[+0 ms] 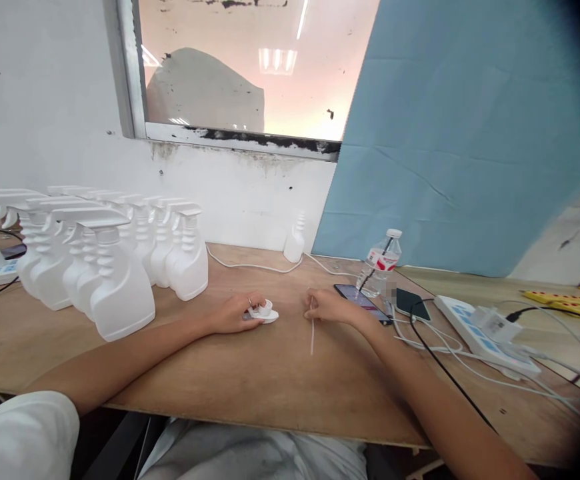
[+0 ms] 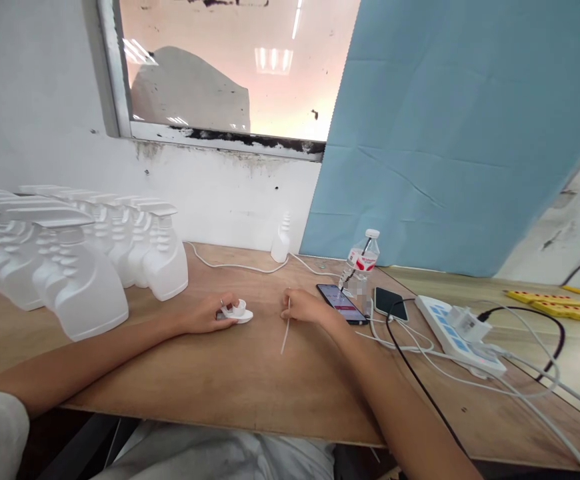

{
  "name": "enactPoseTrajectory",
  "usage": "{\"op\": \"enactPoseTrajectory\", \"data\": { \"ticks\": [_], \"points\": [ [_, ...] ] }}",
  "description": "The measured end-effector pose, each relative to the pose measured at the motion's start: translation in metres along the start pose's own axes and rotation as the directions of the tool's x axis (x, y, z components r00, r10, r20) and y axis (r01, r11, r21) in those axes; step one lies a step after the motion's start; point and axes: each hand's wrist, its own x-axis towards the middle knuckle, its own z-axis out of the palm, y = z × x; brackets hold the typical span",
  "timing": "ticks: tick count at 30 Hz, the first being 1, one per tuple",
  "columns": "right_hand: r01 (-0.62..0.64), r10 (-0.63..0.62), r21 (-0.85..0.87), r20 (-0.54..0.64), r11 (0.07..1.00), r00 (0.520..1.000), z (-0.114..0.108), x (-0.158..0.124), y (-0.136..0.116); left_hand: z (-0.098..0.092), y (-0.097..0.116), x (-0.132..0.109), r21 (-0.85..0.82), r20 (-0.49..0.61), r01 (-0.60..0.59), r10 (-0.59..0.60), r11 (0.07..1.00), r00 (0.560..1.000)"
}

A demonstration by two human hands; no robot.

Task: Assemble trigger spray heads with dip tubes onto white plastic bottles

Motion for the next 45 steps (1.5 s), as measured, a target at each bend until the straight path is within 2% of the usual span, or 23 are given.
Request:
{"op": "enactPoseTrajectory", "data": {
  "ticks": [4,7,12,16,20,22,23,24,26,27,28,30,35,43,45],
  "points": [
    [-0.038,0.027,0.073,0.147,0.997,0.989,0.006,0.000,0.001,0.000,0.001,-0.001,0.014,0.004,0.036,-0.036,0.999,0.999],
    [-0.018,0.002,0.100,0.156,0.995,0.988,0.009,0.000,-0.001,0.002,0.000,-0.002,0.005,0.006,0.078,-0.078,0.997,0.997],
    [0.028,-0.027,0.042,-0.021,0.999,0.999,0.016,-0.002,-0.014,0.001,-0.001,-0.002,-0.026,0.015,0.100,-0.100,0.995,0.995],
    [0.048,-0.043,0.030,-0.150,0.998,0.988,0.023,-0.001,-0.023,-0.001,0.001,-0.002,0.012,0.036,0.062,-0.063,0.998,0.997],
    [0.104,-0.072,0.098,-0.290,0.990,0.954,0.027,0.004,-0.029,-0.001,0.003,-0.002,0.004,0.024,0.022,-0.022,1.000,0.999],
    [0.174,-0.094,0.207,-0.349,0.963,0.932,0.026,0.005,-0.032,-0.001,0.003,-0.003,-0.002,0.017,0.010,-0.010,1.000,1.000],
    [0.239,-0.107,0.322,-0.378,0.916,0.919,0.025,0.005,-0.034,-0.001,0.004,-0.003,-0.008,0.016,0.004,-0.004,1.000,1.000],
    [0.324,-0.121,0.459,-0.418,0.827,0.901,0.023,0.004,-0.036,-0.001,0.004,-0.004,-0.017,0.018,-0.002,0.003,1.000,1.000],
    [0.508,-0.135,0.681,-0.523,0.527,0.842,0.020,0.000,-0.042,-0.002,0.004,-0.004,-0.029,0.027,-0.009,0.010,1.000,1.000],
    [0.577,-0.140,0.727,-0.570,0.373,0.809,0.018,-0.002,-0.045,-0.002,0.005,-0.004,-0.031,0.029,-0.007,0.008,1.000,1.000],
    [0.621,-0.154,0.738,-0.603,0.265,0.783,0.016,-0.004,-0.048,-0.003,0.006,-0.004,-0.031,0.033,-0.005,0.006,1.000,0.999],
    [0.651,-0.199,0.745,-0.622,0.146,0.757,0.014,-0.008,-0.056,-0.004,0.008,-0.004,-0.026,0.037,0.007,-0.006,1.000,0.999],
    [0.617,-0.272,0.783,-0.579,0.077,0.768,0.019,-0.012,-0.069,-0.008,0.016,-0.004,-0.025,0.060,0.019,-0.017,1.000,0.998],
    [0.635,-0.286,0.767,-0.591,0.090,0.755,0.022,-0.011,-0.070,-0.007,0.016,-0.004,-0.013,0.060,0.024,-0.024,1.000,0.998],
    [0.629,-0.275,0.770,-0.585,0.106,0.763,0.022,-0.011,-0.070,-0.007,0.016,-0.004,-0.003,0.048,0.021,-0.021,1.000,0.999]
  ]
}}
